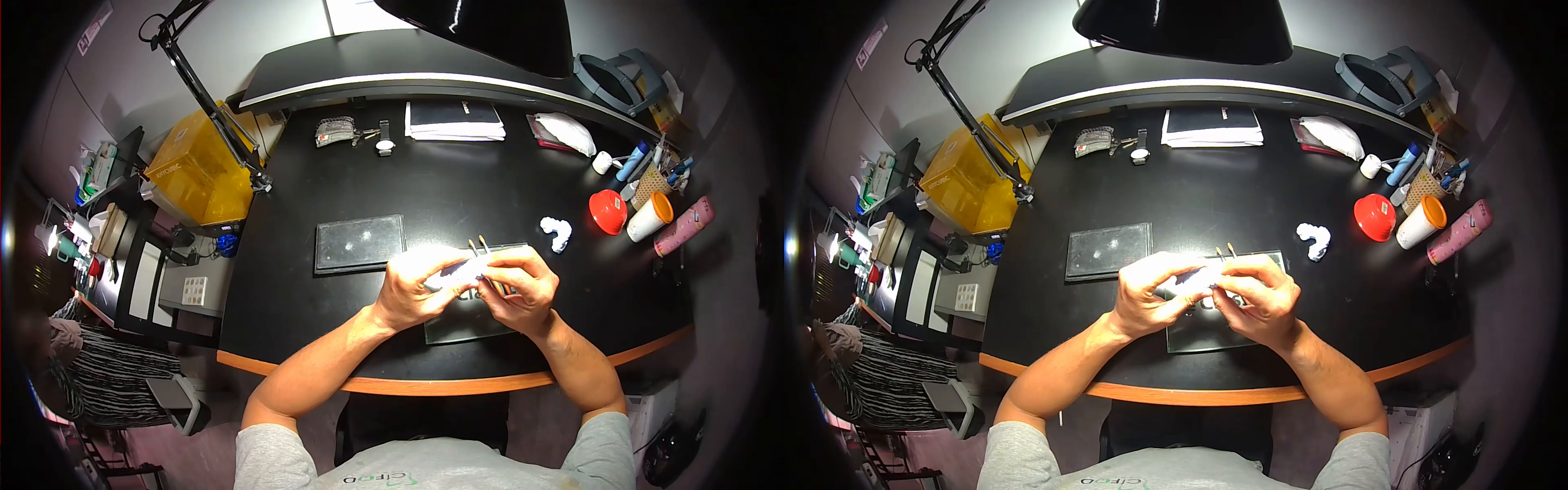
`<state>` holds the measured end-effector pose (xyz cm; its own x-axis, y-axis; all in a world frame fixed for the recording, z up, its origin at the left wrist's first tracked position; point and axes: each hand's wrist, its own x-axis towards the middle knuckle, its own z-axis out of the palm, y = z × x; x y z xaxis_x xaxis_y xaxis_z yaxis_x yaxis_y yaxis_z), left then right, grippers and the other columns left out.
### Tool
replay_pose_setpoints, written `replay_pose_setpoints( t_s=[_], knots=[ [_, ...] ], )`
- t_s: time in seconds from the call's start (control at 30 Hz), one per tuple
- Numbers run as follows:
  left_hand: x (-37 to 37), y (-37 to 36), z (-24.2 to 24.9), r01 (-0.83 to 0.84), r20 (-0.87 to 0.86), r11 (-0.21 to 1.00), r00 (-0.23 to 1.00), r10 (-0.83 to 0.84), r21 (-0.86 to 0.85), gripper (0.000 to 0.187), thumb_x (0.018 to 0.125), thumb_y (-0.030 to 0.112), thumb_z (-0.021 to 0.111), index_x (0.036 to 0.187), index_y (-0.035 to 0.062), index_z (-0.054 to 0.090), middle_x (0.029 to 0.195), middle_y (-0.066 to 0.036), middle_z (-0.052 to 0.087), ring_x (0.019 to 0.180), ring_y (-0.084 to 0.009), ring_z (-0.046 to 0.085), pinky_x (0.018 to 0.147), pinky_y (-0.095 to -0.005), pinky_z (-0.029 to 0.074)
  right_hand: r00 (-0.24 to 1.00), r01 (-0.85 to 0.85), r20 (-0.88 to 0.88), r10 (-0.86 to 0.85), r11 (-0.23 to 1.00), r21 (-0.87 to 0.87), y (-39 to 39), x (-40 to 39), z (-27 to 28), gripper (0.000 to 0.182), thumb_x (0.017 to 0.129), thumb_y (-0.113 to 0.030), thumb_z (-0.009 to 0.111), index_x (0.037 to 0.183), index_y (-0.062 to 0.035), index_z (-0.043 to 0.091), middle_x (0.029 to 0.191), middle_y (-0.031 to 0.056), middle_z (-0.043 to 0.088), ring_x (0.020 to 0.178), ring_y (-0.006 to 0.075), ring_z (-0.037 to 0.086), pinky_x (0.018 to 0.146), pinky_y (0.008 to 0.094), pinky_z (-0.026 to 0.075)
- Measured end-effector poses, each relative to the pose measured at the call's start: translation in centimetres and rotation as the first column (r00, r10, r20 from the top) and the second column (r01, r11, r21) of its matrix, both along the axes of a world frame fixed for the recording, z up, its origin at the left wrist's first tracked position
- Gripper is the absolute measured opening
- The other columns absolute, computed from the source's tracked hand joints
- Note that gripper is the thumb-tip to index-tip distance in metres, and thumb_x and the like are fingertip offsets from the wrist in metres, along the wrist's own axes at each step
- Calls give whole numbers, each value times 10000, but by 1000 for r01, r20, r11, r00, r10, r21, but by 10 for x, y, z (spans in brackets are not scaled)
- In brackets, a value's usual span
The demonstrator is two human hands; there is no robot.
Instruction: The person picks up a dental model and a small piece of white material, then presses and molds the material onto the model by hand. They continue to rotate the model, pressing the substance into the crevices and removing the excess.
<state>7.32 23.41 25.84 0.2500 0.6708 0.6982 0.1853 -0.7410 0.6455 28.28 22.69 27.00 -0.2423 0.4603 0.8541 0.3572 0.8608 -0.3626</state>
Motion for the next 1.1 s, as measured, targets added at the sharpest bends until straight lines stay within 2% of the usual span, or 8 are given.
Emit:
replay_pose_setpoints(
  t_s=[0.1,0.2,0.3,0.5,0.7,0.8,0.93,1.1],
  knots=[
    [1,1,9,-93,42,988,995,88,122,309,775,108,907,1044,38,773,939,-111,777,853,-227,743,747,-318,601,1000,8,9,-8,1000,-5,0,0,1,262,710,34,863,945,-52,787,942,98,731,819,209,742,680,293,612],
    [-3,6,9,-64,-17,966,997,71,252,291,746,94,915,996,49,774,913,-88,770,858,-239,736,765,-325,595,1000,18,13,-18,1000,-6,-1,0,3,266,716,22,866,961,-46,787,936,102,729,797,205,740,667,289,608],
    [-4,6,7,-84,-60,953,993,106,290,273,733,62,903,977,58,780,907,-79,770,843,-234,733,765,-324,588,1000,15,11,-15,1000,-12,0,1,2,267,731,17,866,982,-30,785,940,116,725,781,197,737,659,286,606],
    [-5,3,12,-89,-63,978,993,102,186,223,755,9,835,965,66,787,881,-67,773,817,-217,731,747,-315,579,998,-37,-52,31,991,-128,-1,-1,-2,267,761,18,861,1014,14,775,947,134,706,767,171,728,661,272,607],
    [-3,3,10,-78,-54,979,994,90,191,222,787,55,828,998,94,770,856,-36,763,802,-214,733,747,-338,555,996,-62,-68,50,980,-189,-3,0,-1,296,766,45,855,1048,20,768,967,124,692,762,156,726,659,262,608],
    [-6,3,11,-63,-71,983,995,76,172,222,779,34,828,995,66,795,870,-66,779,798,-201,740,734,-305,587,997,-67,-61,56,979,-193,-4,-1,1,274,768,56,851,1024,24,760,960,128,687,772,168,740,672,266,625],
    [-4,3,9,0,2,999,1000,0,33,221,809,57,829,1027,42,792,907,-100,787,822,-194,756,756,-302,602,995,-76,-73,61,971,-226,-5,-1,1,251,784,59,847,1011,23,747,953,121,683,795,171,746,691,265,641],
    [-8,1,8,61,-19,986,998,-65,-158,324,818,102,849,1114,-1,767,950,-139,792,874,-181,767,780,-298,601,935,-236,-350,54,832,-502,-7,-4,-3,181,856,61,807,1017,35,731,979,97,700,860,155,745,759,274,650]
  ],
)
